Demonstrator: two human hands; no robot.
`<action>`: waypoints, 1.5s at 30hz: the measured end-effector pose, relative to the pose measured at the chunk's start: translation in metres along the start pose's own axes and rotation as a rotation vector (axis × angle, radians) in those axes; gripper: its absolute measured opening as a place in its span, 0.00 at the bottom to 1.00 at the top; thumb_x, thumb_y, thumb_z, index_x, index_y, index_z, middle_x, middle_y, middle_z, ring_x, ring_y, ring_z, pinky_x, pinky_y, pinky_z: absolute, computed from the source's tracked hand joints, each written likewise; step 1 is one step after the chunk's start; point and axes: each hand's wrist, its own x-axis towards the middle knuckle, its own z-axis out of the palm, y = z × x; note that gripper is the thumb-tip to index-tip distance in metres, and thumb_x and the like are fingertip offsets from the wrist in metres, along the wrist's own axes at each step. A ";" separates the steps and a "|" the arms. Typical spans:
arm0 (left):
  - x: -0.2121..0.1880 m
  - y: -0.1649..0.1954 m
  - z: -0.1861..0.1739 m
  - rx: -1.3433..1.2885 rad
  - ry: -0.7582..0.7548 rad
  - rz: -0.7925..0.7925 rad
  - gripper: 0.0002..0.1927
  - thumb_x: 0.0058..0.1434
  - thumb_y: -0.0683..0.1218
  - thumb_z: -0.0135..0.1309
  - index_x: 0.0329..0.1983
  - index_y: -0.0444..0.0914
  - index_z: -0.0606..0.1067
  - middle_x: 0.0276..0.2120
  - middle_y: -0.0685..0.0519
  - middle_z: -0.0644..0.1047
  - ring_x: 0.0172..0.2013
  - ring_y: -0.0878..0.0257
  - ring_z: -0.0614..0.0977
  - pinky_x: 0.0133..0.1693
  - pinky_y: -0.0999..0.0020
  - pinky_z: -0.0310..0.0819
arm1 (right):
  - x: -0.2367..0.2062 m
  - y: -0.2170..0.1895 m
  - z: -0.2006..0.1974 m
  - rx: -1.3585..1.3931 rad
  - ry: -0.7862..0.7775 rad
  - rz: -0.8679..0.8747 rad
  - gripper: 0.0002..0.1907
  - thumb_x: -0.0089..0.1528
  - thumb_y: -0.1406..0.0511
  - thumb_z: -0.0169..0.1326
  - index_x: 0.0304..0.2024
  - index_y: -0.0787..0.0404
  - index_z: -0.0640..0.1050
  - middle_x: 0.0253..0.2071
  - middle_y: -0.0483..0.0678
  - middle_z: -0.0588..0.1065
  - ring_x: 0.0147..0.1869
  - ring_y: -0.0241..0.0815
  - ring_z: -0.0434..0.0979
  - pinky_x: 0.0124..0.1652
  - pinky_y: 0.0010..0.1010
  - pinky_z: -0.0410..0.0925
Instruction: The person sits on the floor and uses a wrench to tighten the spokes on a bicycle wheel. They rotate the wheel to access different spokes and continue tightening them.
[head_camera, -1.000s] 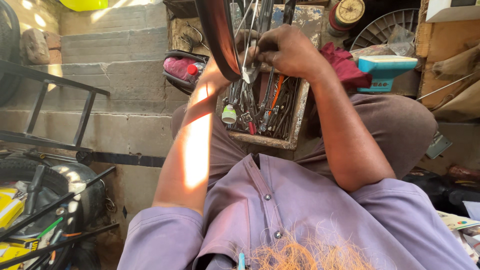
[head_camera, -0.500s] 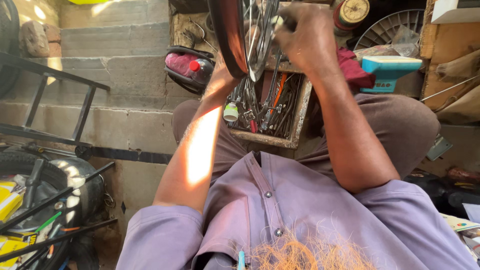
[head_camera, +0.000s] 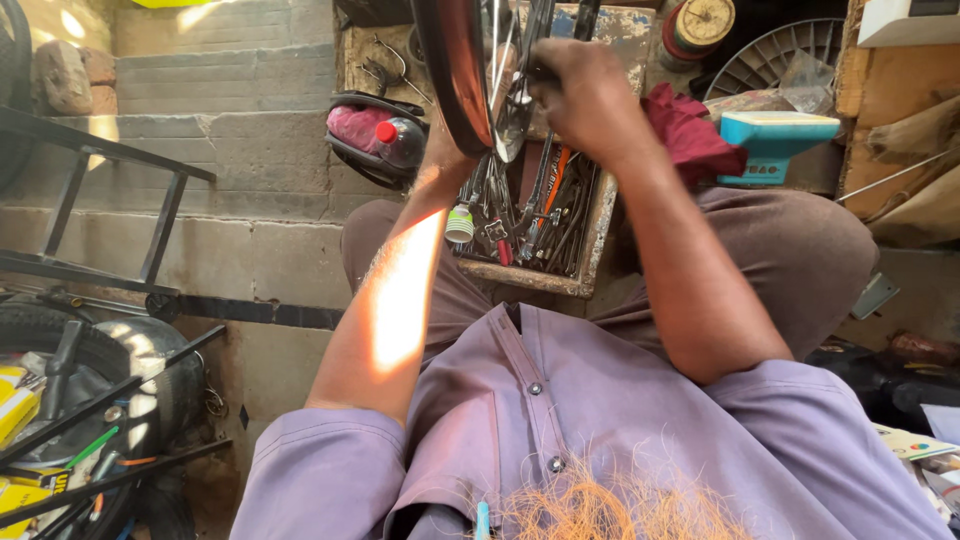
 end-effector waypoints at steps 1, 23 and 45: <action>-0.001 0.003 0.000 0.032 0.021 0.020 0.19 0.73 0.45 0.54 0.64 0.33 0.70 0.56 0.42 0.76 0.58 0.51 0.79 0.60 0.60 0.74 | 0.000 0.001 0.003 -0.028 0.023 -0.003 0.10 0.65 0.74 0.58 0.49 0.67 0.79 0.47 0.59 0.81 0.52 0.56 0.83 0.52 0.46 0.73; 0.007 -0.024 0.029 -0.870 0.134 -0.212 0.26 0.75 0.47 0.51 0.71 0.36 0.59 0.63 0.50 0.66 0.62 0.63 0.71 0.62 0.68 0.67 | 0.006 0.012 0.014 0.120 -0.026 0.176 0.10 0.63 0.71 0.59 0.47 0.62 0.83 0.43 0.55 0.82 0.42 0.49 0.83 0.45 0.42 0.73; -0.011 0.011 0.004 -0.295 0.063 -0.293 0.26 0.70 0.48 0.58 0.66 0.32 0.67 0.53 0.47 0.75 0.52 0.60 0.76 0.53 0.65 0.73 | 0.013 -0.011 -0.030 0.370 -0.084 0.300 0.15 0.64 0.70 0.61 0.53 0.66 0.80 0.43 0.54 0.83 0.40 0.39 0.85 0.40 0.28 0.79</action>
